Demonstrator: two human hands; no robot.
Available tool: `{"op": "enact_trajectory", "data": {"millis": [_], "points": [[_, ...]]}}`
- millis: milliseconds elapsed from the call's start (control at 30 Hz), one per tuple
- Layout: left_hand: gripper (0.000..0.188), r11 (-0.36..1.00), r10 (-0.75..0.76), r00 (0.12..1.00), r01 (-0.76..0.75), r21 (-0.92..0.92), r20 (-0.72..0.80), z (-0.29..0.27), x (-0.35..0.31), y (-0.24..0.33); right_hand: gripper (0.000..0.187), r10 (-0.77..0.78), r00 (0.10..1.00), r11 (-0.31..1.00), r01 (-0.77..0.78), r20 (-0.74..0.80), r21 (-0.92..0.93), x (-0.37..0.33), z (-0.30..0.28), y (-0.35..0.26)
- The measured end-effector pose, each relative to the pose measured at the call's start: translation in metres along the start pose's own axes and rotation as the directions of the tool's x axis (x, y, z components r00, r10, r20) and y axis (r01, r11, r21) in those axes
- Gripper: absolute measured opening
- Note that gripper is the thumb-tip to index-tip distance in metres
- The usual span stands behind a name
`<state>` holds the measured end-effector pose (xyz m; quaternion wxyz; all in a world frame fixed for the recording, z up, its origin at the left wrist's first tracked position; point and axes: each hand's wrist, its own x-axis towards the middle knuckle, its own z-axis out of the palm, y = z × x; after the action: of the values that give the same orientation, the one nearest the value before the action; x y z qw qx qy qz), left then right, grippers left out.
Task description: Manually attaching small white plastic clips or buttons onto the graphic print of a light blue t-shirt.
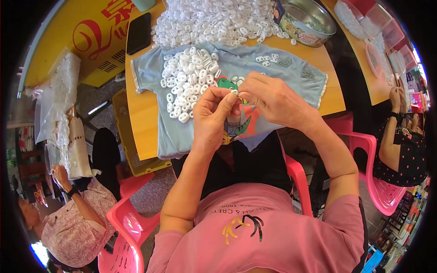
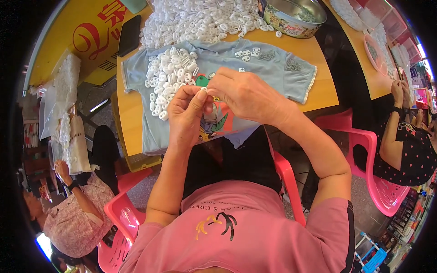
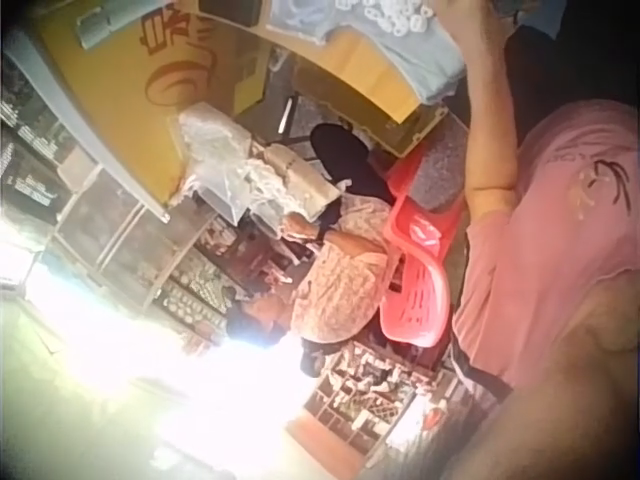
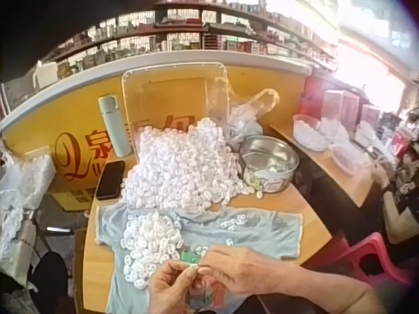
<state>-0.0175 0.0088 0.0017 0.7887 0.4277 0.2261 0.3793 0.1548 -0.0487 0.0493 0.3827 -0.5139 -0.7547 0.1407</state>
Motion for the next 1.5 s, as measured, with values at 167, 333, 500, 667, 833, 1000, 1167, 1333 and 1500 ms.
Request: {"op": "enact_trajectory", "data": {"millis": [167,333,500,667,833,1000,1167,1333,1500], "points": [[0.011,1.0,-0.023,1.0,0.024,0.009,-0.007,0.0,-0.002,0.001,0.007,-0.037,0.999,0.997,0.038,0.01,-0.071,0.003,0.002,-0.004],[0.012,1.0,0.01,1.0,-0.01,-0.006,-0.03,-0.001,-0.003,-0.002,0.012,-0.048,0.997,0.996,0.042,-0.067,-0.077,0.0,0.017,0.001],[0.012,0.999,0.031,0.999,-0.031,-0.016,-0.031,-0.003,0.0,-0.003,0.013,-0.034,0.993,0.995,0.023,-0.11,-0.1,0.004,0.025,0.004],[0.013,0.998,0.031,0.998,-0.034,-0.059,-0.055,-0.001,0.001,-0.002,0.005,0.018,1.0,1.0,-0.019,0.016,0.017,0.018,0.001,0.013],[0.013,0.997,0.044,0.997,-0.048,-0.057,-0.056,0.0,0.0,-0.002,0.017,0.397,0.917,0.916,-0.395,-0.021,0.07,0.042,-0.031,0.062],[0.013,0.999,0.041,0.998,-0.043,-0.032,-0.054,0.0,-0.001,-0.002,0.019,0.171,0.968,0.903,-0.228,-0.182,-0.363,0.056,-0.023,0.102],[0.012,0.999,0.042,0.998,-0.043,-0.025,-0.039,-0.001,-0.002,-0.003,0.018,0.224,0.962,0.846,-0.272,-0.157,-0.458,0.06,-0.015,0.105],[0.013,0.999,0.04,0.998,-0.041,-0.028,-0.044,0.0,-0.003,-0.002,0.018,0.264,0.958,0.858,-0.285,-0.11,-0.428,0.062,-0.018,0.106],[0.013,0.998,0.031,0.998,-0.034,-0.056,-0.048,-0.001,-0.003,-0.003,0.022,0.318,0.92,0.93,-0.35,-0.23,-0.11,0.055,-0.022,0.103]]}}
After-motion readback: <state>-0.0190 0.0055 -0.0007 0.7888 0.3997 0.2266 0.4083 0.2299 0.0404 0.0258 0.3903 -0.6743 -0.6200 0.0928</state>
